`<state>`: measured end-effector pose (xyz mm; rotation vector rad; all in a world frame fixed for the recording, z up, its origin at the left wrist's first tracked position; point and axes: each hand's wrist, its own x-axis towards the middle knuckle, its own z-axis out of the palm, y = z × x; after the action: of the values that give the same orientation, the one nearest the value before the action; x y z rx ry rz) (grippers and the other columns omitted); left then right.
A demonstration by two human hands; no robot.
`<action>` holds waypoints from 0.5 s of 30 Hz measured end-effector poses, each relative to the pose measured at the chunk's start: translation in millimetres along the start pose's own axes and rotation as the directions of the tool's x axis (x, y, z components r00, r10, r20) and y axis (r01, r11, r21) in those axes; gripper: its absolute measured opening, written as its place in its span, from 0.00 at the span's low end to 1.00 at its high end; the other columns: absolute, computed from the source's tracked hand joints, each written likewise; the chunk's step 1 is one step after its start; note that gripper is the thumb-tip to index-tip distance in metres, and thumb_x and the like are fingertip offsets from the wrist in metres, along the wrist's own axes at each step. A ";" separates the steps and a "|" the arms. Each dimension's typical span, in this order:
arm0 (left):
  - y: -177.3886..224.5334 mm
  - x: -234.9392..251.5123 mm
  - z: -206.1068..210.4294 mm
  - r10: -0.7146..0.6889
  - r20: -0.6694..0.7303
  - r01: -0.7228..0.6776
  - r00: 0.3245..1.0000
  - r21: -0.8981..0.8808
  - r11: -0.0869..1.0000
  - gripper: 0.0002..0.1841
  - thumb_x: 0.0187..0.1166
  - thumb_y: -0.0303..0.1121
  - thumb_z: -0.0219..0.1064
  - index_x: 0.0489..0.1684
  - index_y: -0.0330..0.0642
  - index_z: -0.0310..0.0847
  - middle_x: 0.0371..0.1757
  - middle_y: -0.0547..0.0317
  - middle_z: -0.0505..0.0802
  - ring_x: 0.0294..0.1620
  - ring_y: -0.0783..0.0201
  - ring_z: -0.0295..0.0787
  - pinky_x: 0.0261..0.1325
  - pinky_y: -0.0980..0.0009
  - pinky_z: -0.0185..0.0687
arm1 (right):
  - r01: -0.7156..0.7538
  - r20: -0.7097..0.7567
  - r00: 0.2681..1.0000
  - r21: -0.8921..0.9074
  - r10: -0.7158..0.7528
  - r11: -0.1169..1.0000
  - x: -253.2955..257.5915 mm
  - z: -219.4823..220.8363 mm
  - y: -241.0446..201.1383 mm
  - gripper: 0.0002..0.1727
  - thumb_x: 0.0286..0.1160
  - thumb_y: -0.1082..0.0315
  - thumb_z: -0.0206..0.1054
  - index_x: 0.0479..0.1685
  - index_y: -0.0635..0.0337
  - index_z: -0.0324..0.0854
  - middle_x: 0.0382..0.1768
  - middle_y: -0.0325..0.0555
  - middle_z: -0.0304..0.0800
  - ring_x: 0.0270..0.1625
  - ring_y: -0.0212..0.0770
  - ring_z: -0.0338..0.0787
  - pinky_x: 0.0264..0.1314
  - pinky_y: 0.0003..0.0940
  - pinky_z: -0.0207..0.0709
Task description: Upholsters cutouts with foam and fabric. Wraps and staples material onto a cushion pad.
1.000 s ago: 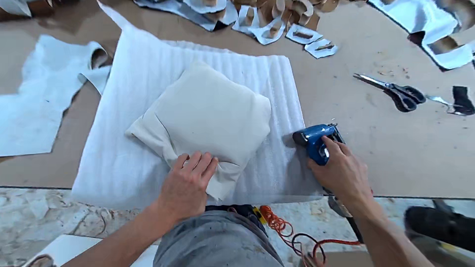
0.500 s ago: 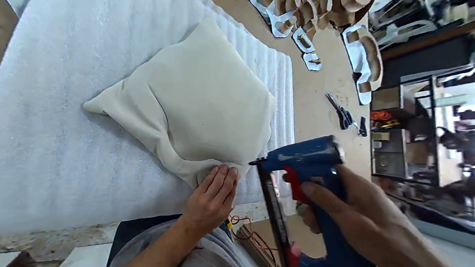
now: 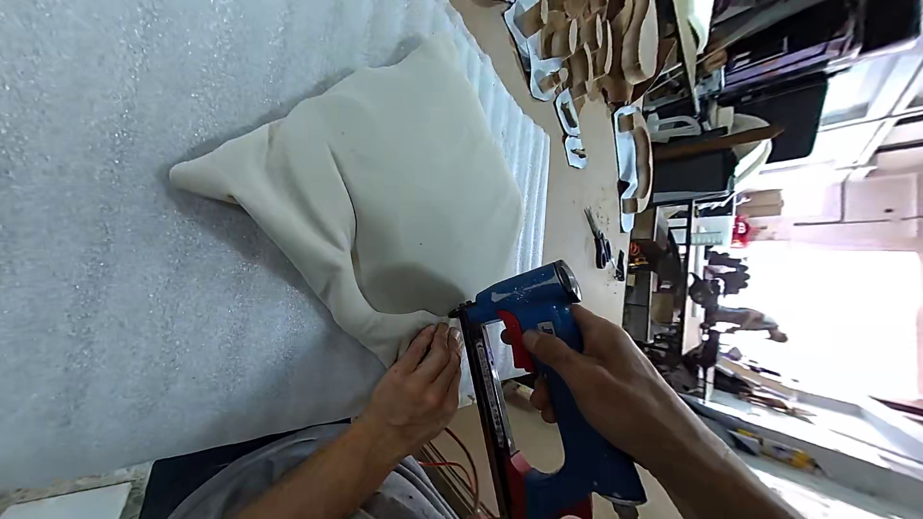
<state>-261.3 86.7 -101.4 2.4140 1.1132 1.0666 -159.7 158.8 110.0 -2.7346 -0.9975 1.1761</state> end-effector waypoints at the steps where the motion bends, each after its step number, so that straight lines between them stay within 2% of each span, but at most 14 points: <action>1: 0.2 0.2 -0.6 -0.003 0.003 0.003 1.000 -0.008 1.000 0.16 0.83 0.22 0.54 0.49 0.35 0.92 0.60 0.50 0.95 0.70 0.51 0.88 0.77 0.57 0.78 | -0.020 -0.008 1.000 -0.009 0.019 1.000 0.6 2.3 -3.8 0.09 0.86 0.61 0.62 0.54 0.56 0.75 0.31 0.50 0.92 0.18 0.45 0.91 0.20 0.36 0.89; 6: 0.4 0.3 -3.8 -0.006 0.047 0.006 0.999 0.009 1.000 0.16 0.82 0.21 0.53 0.50 0.34 0.91 0.61 0.51 0.95 0.70 0.52 0.88 0.76 0.58 0.79 | -0.111 0.028 0.993 -0.086 0.114 0.990 10.4 2.5 -27.7 0.08 0.90 0.62 0.60 0.54 0.56 0.74 0.31 0.50 0.91 0.17 0.44 0.90 0.19 0.35 0.88; 10: 0.0 1.4 -3.8 -0.017 0.041 0.016 0.999 0.004 1.000 0.17 0.84 0.21 0.51 0.51 0.32 0.90 0.60 0.50 0.95 0.70 0.52 0.89 0.76 0.59 0.79 | -0.172 0.089 0.979 -0.137 0.185 0.976 20.6 -1.8 -44.5 0.10 0.92 0.61 0.57 0.59 0.55 0.75 0.41 0.48 0.94 0.19 0.43 0.90 0.19 0.33 0.87; 15: -0.2 1.8 -3.6 -0.032 0.038 0.032 0.999 -0.007 0.999 0.17 0.83 0.21 0.51 0.53 0.33 0.90 0.60 0.51 0.95 0.70 0.52 0.88 0.76 0.60 0.79 | -0.207 0.132 0.965 -0.152 0.227 0.967 32.1 -7.7 -53.1 0.12 0.92 0.60 0.56 0.61 0.56 0.74 0.40 0.50 0.94 0.17 0.43 0.89 0.18 0.34 0.86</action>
<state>-263.2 88.0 -98.2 2.3922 1.1293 1.0086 -167.4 220.8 107.4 -2.9652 -0.8348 1.4127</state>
